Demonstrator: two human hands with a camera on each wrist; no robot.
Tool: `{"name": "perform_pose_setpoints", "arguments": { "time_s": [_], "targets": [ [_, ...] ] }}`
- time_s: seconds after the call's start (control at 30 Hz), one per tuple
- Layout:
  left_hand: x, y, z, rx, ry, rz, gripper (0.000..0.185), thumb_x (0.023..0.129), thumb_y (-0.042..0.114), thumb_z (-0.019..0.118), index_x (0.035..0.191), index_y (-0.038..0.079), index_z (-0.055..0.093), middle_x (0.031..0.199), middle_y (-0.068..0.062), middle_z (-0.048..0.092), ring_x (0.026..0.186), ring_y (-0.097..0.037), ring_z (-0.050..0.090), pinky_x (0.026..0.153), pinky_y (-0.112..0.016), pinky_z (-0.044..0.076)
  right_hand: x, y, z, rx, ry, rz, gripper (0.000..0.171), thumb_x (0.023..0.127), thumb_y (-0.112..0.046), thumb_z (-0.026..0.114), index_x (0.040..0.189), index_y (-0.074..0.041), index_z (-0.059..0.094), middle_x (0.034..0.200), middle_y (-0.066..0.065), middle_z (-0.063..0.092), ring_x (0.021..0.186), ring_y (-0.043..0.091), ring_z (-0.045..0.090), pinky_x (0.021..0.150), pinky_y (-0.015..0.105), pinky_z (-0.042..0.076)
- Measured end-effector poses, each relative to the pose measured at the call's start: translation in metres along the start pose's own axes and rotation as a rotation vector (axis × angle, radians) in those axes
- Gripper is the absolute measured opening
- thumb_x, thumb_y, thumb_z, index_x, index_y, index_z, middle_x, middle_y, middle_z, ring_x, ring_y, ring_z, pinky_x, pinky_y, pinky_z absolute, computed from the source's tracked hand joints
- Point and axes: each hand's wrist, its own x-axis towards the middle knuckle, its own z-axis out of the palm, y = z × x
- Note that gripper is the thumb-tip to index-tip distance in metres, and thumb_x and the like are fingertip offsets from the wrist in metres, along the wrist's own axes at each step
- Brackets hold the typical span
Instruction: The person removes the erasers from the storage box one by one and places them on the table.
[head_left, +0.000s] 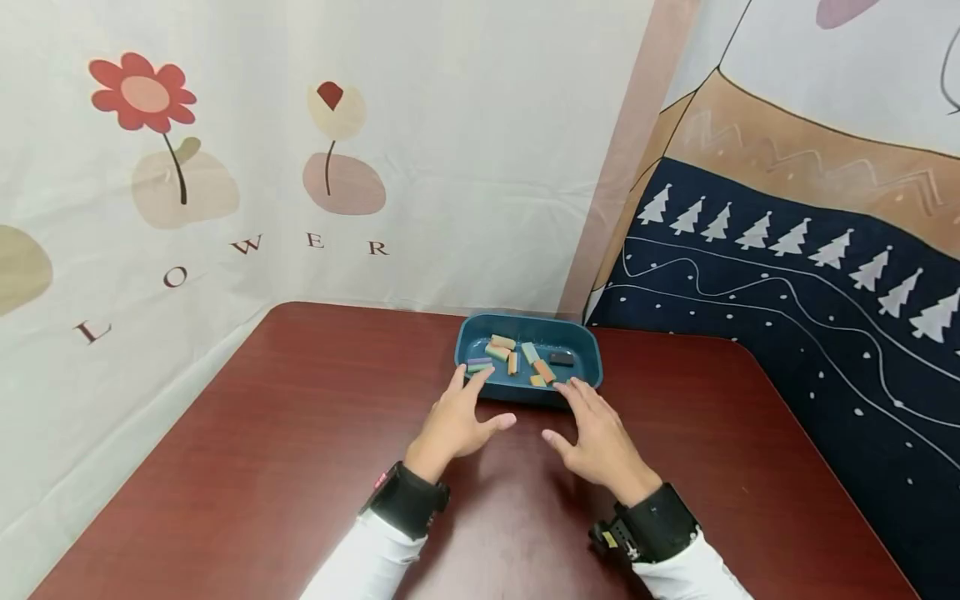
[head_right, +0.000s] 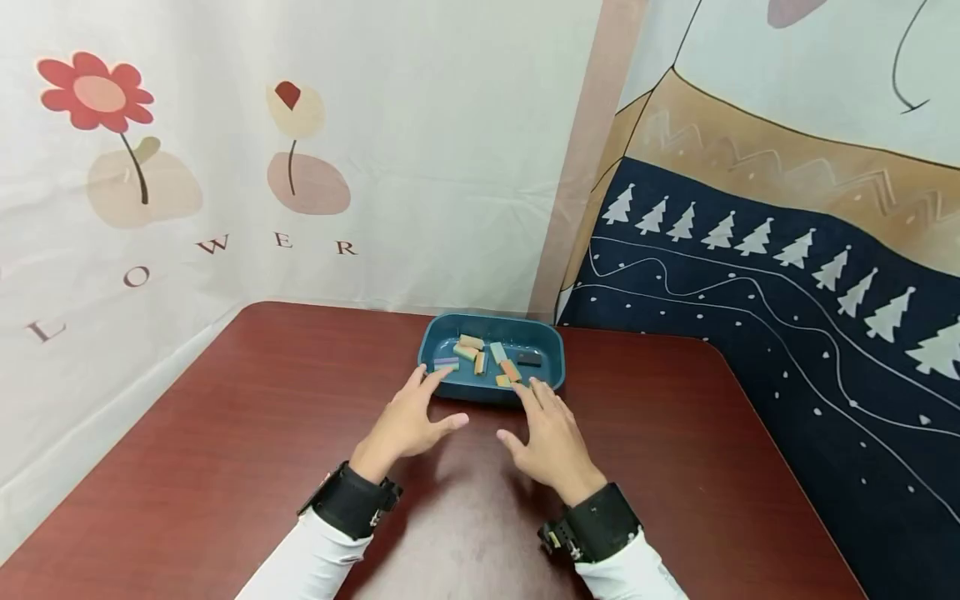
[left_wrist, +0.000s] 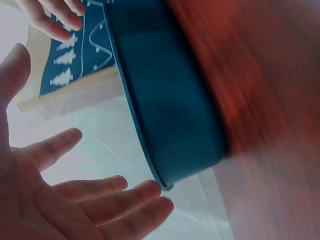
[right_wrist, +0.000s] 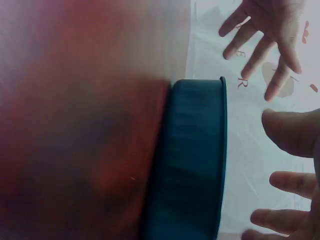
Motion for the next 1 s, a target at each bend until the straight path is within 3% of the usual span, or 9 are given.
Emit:
{"name": "perform_pose_setpoints", "arguments": {
  "time_s": [0.07, 0.13, 0.23, 0.33, 0.47, 0.67, 1.0],
  "targets": [
    [0.004, -0.006, -0.002, -0.04, 0.0, -0.025, 0.078, 0.087, 0.053, 0.067, 0.151, 0.021, 0.036, 0.156, -0.021, 0.022, 0.131, -0.048, 0.038, 0.098, -0.064, 0.037, 0.009, 0.001, -0.002, 0.008, 0.031, -0.043, 0.055, 0.083, -0.024, 0.078, 0.126, 0.001, 0.055, 0.125, 0.02, 0.056, 0.114, 0.034, 0.055, 0.093, 0.052, 0.047],
    [0.008, -0.012, -0.004, -0.058, 0.002, -0.041, 0.077, 0.087, 0.053, 0.066, 0.151, 0.02, 0.037, 0.156, -0.021, 0.023, 0.133, -0.047, 0.036, 0.099, -0.064, 0.036, 0.019, 0.003, -0.004, 0.011, 0.051, -0.089, 0.039, 0.082, -0.019, 0.078, 0.111, 0.0, 0.059, 0.104, 0.013, 0.06, 0.093, 0.025, 0.058, 0.078, 0.042, 0.053],
    [0.013, -0.022, -0.005, -0.061, -0.001, -0.048, 0.077, 0.088, 0.052, 0.066, 0.15, 0.017, 0.037, 0.155, -0.02, 0.025, 0.134, -0.044, 0.035, 0.1, -0.062, 0.036, 0.038, 0.006, -0.009, 0.015, 0.046, -0.139, 0.023, 0.082, -0.013, 0.076, 0.087, -0.007, 0.055, 0.079, 0.003, 0.05, 0.071, 0.015, 0.046, 0.06, 0.031, 0.044],
    [0.016, -0.028, -0.006, -0.064, -0.011, -0.045, 0.077, 0.088, 0.051, 0.067, 0.15, 0.015, 0.038, 0.155, -0.019, 0.027, 0.135, -0.042, 0.035, 0.102, -0.06, 0.036, 0.058, 0.007, -0.015, 0.034, 0.024, -0.193, 0.028, 0.081, -0.006, 0.071, 0.071, -0.011, 0.046, 0.066, -0.001, 0.037, 0.059, 0.012, 0.035, 0.052, 0.027, 0.033],
    [0.018, -0.03, -0.007, -0.072, -0.031, -0.046, 0.076, 0.089, 0.05, 0.067, 0.15, 0.015, 0.037, 0.155, -0.017, 0.029, 0.136, -0.04, 0.034, 0.103, -0.058, 0.035, 0.082, 0.006, -0.016, 0.066, 0.0, -0.264, 0.038, 0.081, 0.001, 0.062, 0.059, -0.015, 0.034, 0.059, -0.007, 0.023, 0.05, 0.009, 0.024, 0.048, 0.024, 0.024],
    [0.018, -0.033, -0.006, -0.089, -0.042, -0.034, 0.076, 0.089, 0.047, 0.067, 0.15, 0.012, 0.038, 0.154, -0.017, 0.031, 0.137, -0.038, 0.035, 0.105, -0.056, 0.034, 0.117, 0.007, -0.01, 0.013, -0.053, -0.269, 0.044, 0.082, 0.001, 0.054, 0.054, -0.02, 0.027, 0.054, -0.009, 0.015, 0.045, 0.006, 0.015, 0.045, 0.023, 0.017],
    [0.016, -0.033, -0.008, -0.099, -0.076, -0.057, 0.076, 0.089, 0.049, 0.066, 0.151, 0.015, 0.036, 0.155, -0.016, 0.028, 0.138, -0.039, 0.032, 0.105, -0.057, 0.033, 0.162, 0.007, -0.003, 0.049, -0.315, -0.331, 0.048, 0.085, 0.005, 0.054, 0.058, -0.02, 0.023, 0.058, -0.008, 0.012, 0.051, 0.007, 0.01, 0.052, 0.028, 0.015]
  ]
}}
